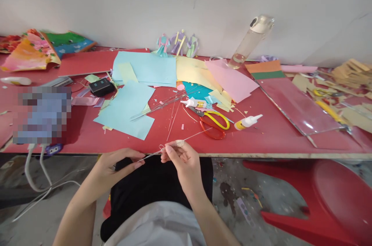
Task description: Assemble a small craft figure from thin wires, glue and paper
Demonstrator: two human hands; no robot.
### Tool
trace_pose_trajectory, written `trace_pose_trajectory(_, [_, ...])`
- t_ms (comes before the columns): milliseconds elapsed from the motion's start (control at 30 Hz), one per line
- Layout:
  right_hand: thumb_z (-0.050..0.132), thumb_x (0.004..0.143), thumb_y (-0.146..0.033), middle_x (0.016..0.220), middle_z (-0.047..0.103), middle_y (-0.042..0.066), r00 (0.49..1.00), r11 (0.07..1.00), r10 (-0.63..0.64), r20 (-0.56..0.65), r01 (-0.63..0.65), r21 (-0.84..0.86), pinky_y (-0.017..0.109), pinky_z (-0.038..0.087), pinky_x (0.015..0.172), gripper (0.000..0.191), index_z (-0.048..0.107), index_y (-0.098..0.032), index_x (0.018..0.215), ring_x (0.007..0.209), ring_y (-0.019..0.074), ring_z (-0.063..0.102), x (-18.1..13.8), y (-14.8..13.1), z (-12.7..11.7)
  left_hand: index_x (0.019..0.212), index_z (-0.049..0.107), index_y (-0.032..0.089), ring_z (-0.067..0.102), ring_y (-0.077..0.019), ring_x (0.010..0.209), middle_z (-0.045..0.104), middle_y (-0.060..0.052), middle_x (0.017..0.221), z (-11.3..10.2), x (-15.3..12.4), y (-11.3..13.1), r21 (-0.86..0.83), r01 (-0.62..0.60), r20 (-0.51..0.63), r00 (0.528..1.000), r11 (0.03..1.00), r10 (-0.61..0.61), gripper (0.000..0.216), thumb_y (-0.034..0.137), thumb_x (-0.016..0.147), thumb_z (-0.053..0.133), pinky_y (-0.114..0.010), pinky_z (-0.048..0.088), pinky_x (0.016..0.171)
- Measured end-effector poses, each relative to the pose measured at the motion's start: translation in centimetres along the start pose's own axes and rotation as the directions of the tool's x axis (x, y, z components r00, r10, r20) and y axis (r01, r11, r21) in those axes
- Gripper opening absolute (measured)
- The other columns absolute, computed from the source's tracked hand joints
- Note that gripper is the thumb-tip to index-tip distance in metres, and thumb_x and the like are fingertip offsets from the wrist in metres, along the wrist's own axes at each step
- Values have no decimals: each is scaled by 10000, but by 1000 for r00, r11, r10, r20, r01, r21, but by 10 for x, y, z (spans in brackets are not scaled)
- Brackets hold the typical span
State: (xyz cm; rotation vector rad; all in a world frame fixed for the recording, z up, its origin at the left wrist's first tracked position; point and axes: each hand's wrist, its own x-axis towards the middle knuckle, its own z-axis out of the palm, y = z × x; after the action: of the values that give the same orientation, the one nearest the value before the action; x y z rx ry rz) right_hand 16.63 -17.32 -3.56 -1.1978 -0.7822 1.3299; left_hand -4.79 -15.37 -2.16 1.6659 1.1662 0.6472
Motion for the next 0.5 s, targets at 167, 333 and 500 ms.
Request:
trace_pose_trajectory(167, [758,836,-341,770,707,13,996,999,-32,-80,35,37,270,580,631,148,715,-200,845,643,127,652,1,3,-1,1000,716,235,713,-180,901,768,-24,954,-2,-6,-12,-101,7,-97,995,995,-17,139,292,876,689,-253,556,828])
trace_pose_trajectory(333, [759,840,-319,765,710,7,994,997,-48,-97,53,54,272,586,648,123,718,-206,866,656,129,662,2,4,-1,933,726,238,705,-160,859,761,-9,916,-1,-8,-13,-48,-33,-169,985,998,24,76,266,879,680,-226,544,784])
trace_pose_trajectory(500, [759,838,-317,772,711,9,994,996,-47,-101,54,67,277,588,652,122,721,-204,865,660,132,667,1,4,-1,886,717,232,702,-152,824,753,-1,880,2,-9,-10,22,-49,-232,971,999,52,76,265,901,650,-226,532,755])
